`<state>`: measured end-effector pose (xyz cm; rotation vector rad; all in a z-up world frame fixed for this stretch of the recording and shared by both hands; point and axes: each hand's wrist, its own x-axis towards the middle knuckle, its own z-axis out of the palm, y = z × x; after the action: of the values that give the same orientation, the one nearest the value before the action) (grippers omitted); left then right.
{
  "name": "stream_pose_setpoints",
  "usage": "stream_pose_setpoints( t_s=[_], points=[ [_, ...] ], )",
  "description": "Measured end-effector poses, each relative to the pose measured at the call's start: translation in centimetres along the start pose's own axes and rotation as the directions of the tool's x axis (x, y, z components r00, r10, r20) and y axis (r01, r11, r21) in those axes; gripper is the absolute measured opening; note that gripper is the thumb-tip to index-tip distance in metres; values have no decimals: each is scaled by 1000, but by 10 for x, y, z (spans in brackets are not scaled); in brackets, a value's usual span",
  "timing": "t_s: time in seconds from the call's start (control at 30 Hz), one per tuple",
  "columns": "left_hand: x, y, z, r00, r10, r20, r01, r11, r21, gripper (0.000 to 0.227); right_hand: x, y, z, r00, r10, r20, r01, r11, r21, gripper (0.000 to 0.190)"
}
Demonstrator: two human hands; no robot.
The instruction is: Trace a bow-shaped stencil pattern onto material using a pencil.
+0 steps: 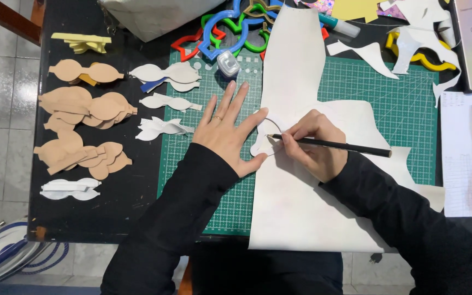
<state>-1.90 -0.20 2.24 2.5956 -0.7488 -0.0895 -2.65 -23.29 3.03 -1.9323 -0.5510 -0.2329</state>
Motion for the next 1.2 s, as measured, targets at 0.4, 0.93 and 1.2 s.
stream_pose_setpoints(
  t_s=[0.4,0.93,1.2],
  points=[
    [0,-1,3,1000,7,-9,-7,1000,-1,81,1,-7,3,999,37,14,-35,996,-77,22],
    [1,0,-1,1000,5,12,-4,1000,-20,80,3,-6,2,994,69,81,-71,997,12,20],
    [0,-1,1,1000,3,-16,-2,1000,2,82,1,-4,4,988,56,146,-78,986,150,19]
  ],
)
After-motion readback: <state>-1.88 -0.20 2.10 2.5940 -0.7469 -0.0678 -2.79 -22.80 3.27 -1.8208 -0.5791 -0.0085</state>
